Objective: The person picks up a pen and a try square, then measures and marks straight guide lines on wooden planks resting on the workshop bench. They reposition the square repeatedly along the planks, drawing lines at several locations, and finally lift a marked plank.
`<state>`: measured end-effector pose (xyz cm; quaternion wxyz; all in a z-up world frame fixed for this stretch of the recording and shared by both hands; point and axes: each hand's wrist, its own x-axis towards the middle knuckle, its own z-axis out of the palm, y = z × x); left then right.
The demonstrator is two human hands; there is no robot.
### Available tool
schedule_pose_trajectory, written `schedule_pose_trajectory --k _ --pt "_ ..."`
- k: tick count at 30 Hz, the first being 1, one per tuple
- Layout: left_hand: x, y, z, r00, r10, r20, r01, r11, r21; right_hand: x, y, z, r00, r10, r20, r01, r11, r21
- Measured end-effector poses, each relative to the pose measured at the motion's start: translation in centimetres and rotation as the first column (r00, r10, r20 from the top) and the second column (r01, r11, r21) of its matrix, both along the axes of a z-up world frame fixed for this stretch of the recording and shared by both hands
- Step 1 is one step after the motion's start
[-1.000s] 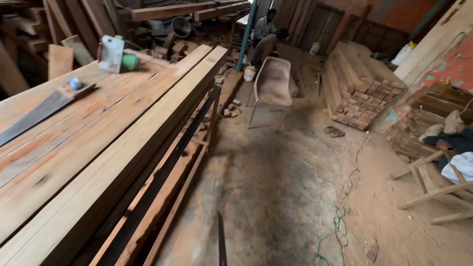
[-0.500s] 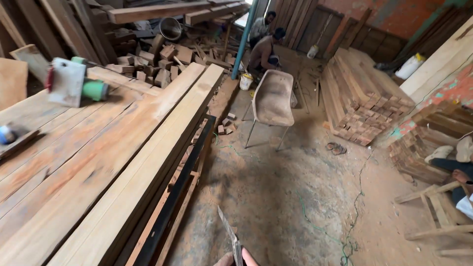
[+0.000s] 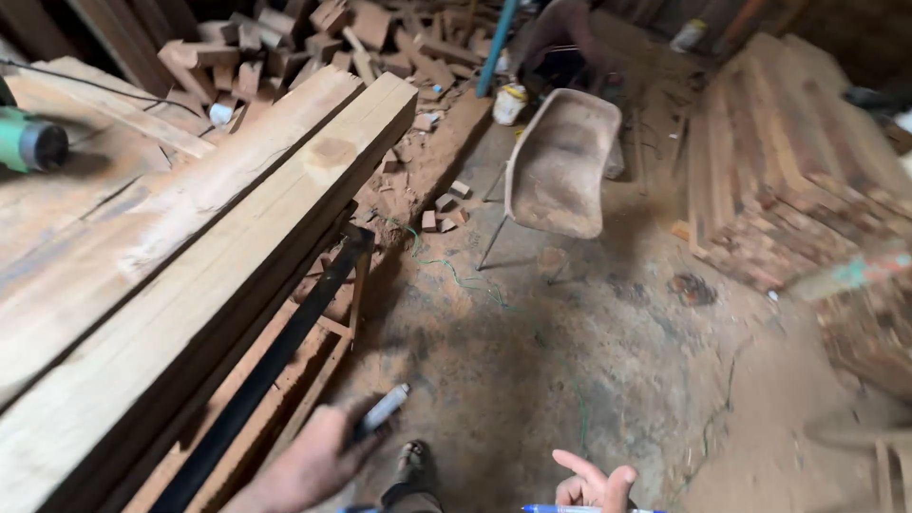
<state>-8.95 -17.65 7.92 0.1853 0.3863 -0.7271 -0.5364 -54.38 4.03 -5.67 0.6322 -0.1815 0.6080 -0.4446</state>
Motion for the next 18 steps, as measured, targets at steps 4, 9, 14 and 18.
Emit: schedule_pose_trajectory --k 4,9,14,18 --pt "-4.1 -6.3 8.3 0.968 0.134 0.213 -0.164 0.977 0.134 -4.9 -9.3 3.5 0.996 0.025 -0.088 -0.026 1.0 -0.012" --pt "-4.6 -13.7 7.2 0.899 0.228 0.373 -0.22 0.973 -0.064 -0.3 -24.4 15.3 0.886 -0.093 -0.454 -0.066 0.944 -0.322" --pt "-2.5 -21.0 9.8 0.872 0.452 0.188 -0.424 0.89 -0.168 3.5 -41.0 18.6 0.909 -0.082 -0.409 -0.107 0.902 -0.418" --pt "2.7 -25.1 7.6 0.719 0.689 0.092 -0.694 0.72 0.035 5.5 -51.3 21.0 0.934 0.034 -0.356 -0.22 0.84 -0.497"
